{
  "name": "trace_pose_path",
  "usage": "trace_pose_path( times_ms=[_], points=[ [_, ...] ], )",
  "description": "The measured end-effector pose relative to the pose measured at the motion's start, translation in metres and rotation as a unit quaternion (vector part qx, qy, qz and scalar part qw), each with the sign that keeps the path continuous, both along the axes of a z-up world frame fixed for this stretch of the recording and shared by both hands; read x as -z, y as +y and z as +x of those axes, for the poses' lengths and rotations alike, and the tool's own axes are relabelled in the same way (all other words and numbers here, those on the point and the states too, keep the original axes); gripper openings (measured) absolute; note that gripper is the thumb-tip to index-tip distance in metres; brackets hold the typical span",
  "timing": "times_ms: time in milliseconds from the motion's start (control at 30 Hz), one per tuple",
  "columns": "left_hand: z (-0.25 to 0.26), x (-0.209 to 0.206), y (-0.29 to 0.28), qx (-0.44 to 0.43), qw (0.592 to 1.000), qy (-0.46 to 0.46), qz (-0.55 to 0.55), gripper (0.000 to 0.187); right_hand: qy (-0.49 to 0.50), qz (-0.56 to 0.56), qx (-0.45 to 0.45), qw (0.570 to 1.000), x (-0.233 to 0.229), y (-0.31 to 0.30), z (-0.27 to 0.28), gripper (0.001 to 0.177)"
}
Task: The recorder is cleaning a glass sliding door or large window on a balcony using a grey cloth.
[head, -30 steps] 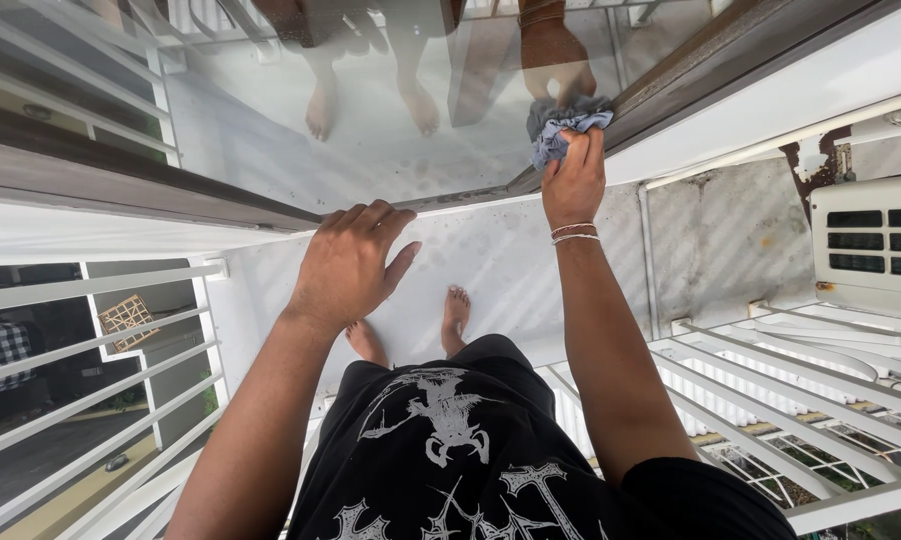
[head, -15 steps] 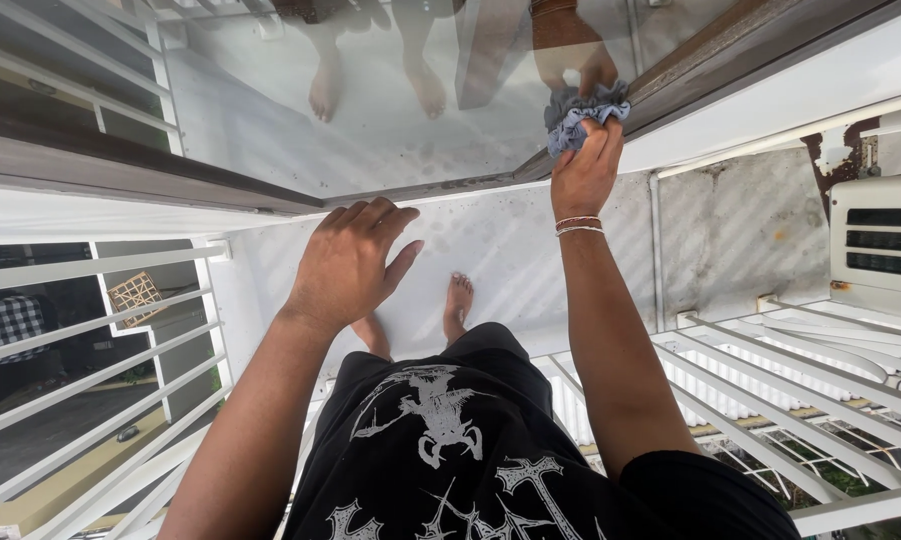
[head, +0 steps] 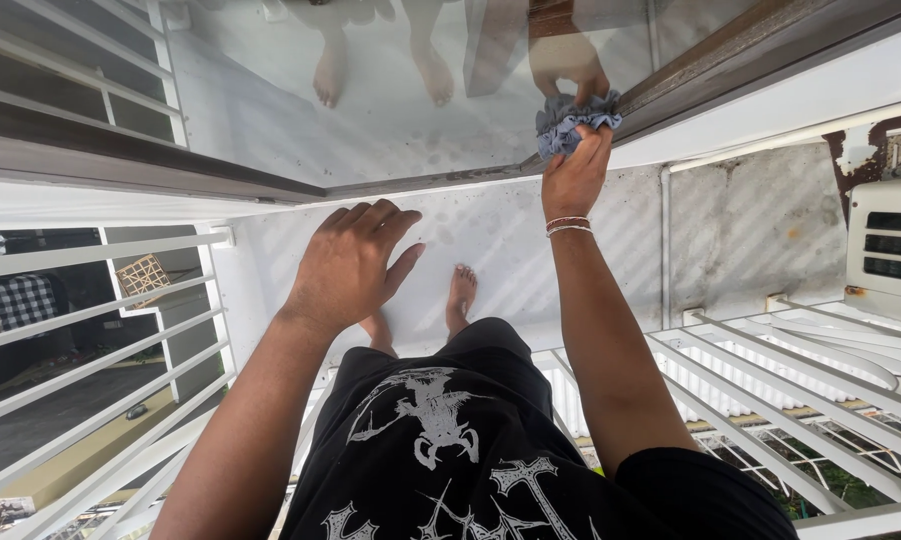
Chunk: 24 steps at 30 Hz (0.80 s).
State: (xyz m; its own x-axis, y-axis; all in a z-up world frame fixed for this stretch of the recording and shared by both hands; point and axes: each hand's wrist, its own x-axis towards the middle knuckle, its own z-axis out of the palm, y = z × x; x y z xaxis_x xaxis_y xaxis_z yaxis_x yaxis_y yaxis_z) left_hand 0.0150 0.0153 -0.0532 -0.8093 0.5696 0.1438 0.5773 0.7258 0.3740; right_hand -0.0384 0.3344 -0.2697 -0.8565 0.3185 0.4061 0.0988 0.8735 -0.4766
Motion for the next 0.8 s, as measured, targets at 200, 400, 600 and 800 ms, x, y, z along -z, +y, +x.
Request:
trace_pose_path(
  times_ms=[200,400,600,800],
  points=[
    [-0.002,-0.002,0.001,0.000,1.000,-0.011,-0.008,0.029,-0.012,-0.022,0.005,1.000,0.014,-0.010,-0.003,0.057],
    [-0.002,0.002,-0.003,-0.004,1.000,-0.014,-0.014,0.028,-0.038,-0.069,0.014,0.997,0.017,-0.018,-0.004,0.054],
    [0.000,0.004,-0.008,-0.006,1.000,-0.016,-0.007,0.029,-0.024,-0.060,-0.017,0.998,0.002,-0.042,-0.003,0.057],
    [0.004,0.003,-0.025,-0.021,0.999,-0.024,-0.001,0.029,-0.020,-0.067,-0.043,0.997,0.001,-0.069,-0.004,0.057]
  ],
)
